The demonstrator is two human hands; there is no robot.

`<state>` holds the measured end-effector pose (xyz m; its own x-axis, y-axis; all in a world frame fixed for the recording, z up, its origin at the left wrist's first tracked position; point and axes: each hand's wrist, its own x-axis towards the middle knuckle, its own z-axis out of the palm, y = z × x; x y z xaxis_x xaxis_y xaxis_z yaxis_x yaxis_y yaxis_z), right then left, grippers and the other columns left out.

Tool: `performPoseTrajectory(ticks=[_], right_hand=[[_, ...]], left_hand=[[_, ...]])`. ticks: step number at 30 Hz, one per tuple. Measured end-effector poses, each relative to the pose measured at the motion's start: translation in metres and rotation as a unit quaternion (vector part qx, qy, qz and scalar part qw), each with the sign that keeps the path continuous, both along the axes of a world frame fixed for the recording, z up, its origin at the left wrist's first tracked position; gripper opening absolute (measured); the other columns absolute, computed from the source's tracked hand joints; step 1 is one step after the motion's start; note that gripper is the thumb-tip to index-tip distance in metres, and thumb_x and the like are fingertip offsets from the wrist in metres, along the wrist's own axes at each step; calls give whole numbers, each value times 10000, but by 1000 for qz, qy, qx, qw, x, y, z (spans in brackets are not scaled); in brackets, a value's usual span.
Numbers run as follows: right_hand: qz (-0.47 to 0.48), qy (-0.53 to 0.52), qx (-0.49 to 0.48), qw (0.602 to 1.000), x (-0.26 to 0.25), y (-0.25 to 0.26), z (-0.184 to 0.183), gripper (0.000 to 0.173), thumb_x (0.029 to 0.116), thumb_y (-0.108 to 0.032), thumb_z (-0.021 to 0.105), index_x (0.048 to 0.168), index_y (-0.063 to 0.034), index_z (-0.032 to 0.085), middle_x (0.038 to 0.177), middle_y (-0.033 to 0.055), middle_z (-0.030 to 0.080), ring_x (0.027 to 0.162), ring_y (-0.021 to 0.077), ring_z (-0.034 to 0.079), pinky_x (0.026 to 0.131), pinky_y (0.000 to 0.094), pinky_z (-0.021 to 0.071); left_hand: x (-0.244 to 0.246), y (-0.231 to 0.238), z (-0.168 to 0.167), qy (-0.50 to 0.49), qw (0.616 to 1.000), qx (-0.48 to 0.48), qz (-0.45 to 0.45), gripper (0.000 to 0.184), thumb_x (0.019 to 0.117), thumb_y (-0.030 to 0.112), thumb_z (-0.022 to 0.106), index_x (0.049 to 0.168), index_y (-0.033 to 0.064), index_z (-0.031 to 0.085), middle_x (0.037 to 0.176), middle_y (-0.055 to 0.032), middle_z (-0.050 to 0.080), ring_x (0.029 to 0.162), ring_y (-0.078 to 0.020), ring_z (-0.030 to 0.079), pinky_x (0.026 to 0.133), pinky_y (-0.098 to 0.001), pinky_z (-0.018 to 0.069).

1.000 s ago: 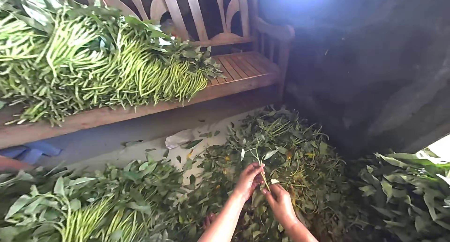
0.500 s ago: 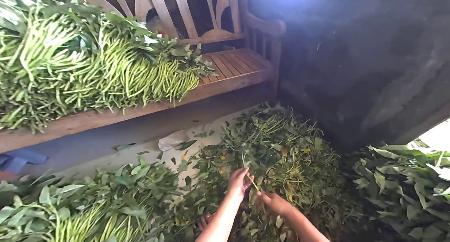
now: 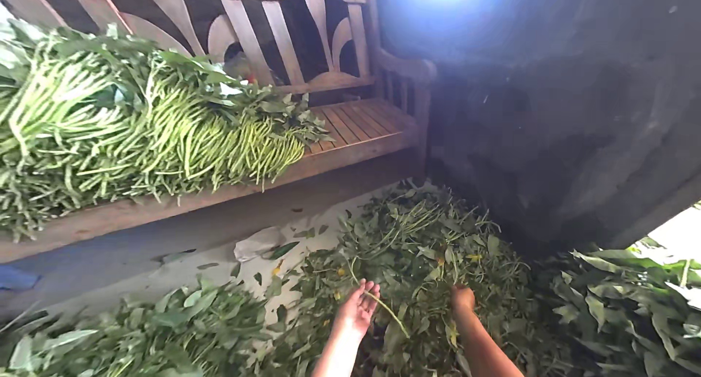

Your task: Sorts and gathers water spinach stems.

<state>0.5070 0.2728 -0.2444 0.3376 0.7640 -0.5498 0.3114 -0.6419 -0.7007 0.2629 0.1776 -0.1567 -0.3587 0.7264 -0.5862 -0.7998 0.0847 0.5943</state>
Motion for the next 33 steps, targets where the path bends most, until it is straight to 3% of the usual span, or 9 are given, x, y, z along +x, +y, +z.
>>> performPoseTrajectory(ticks=[4, 6, 7, 10, 13, 19, 23, 27, 33], right_hand=[[-28, 56, 82, 995, 29, 2, 16, 345, 1039, -228, 605, 1290, 5, 649, 1139, 223, 687, 957, 316, 677, 861, 493, 549], [-41, 167, 137, 976, 46, 0, 47, 291, 1059, -211, 581, 1257, -3, 624, 922, 106, 639, 666, 144, 572, 590, 306, 496], [-29, 243, 151, 958, 54, -3, 67, 262, 1064, -206, 566, 1246, -20, 603, 880, 66, 635, 611, 99, 555, 536, 255, 478], [109, 274, 166, 941, 72, -18, 112, 223, 1056, -160, 571, 1227, -18, 587, 951, 64, 679, 635, 85, 582, 565, 234, 500], [203, 70, 229, 950, 64, -40, 123, 270, 990, -194, 686, 1179, 0, 681, 1029, 100, 716, 845, 143, 686, 786, 330, 584], [272, -195, 356, 873, 6, -98, 105, 232, 976, -237, 666, 1109, -69, 756, 1075, 101, 750, 1087, 280, 693, 996, 475, 539], [328, -276, 456, 780, -26, -112, 87, 170, 943, -236, 685, 1000, -109, 782, 959, 77, 767, 997, 316, 710, 903, 533, 546], [356, -272, 470, 760, -41, -116, 85, 164, 945, -222, 673, 1021, -132, 787, 964, 70, 770, 993, 307, 714, 882, 544, 537], [407, -268, 482, 728, -32, -117, 75, 216, 966, -279, 661, 1045, -113, 775, 1002, 70, 771, 1031, 312, 709, 932, 531, 544]], left_hand=[[4, -2, 8, -50, 997, 52, -18, 248, 1084, 142, 455, 1253, 12, 581, 1043, -109, 706, 947, -247, 725, 832, -448, 611], [9, -3, 11, -73, 994, 73, -32, 257, 1085, 117, 424, 1244, -7, 584, 975, -107, 699, 880, -244, 729, 824, -447, 622], [12, -3, 12, -80, 993, 77, -37, 253, 1081, 102, 413, 1214, -14, 595, 923, -106, 698, 833, -236, 726, 812, -431, 625], [20, -6, 18, -55, 994, 66, -74, 209, 1080, 123, 451, 1130, 2, 614, 791, -77, 657, 690, -179, 686, 698, -327, 617], [26, -12, 23, 32, 990, 42, -127, 174, 1074, 132, 499, 1173, 19, 587, 814, -65, 631, 679, -164, 656, 659, -313, 594], [55, -35, 41, 279, 940, 26, -195, 224, 1039, 54, 565, 1250, -19, 587, 1006, -133, 715, 828, -205, 713, 703, -344, 597], [72, -49, 25, 372, 899, 58, -221, 273, 1010, 107, 625, 1257, -7, 612, 1105, -130, 707, 936, -201, 716, 783, -370, 613], [69, -50, 12, 448, 864, 73, -216, 356, 967, 122, 684, 1276, -41, 616, 1134, -153, 702, 1028, -194, 694, 930, -368, 571], [55, -40, 18, 421, 884, 26, -203, 281, 970, 95, 675, 1209, -43, 622, 987, -124, 704, 808, -171, 689, 732, -332, 586]])
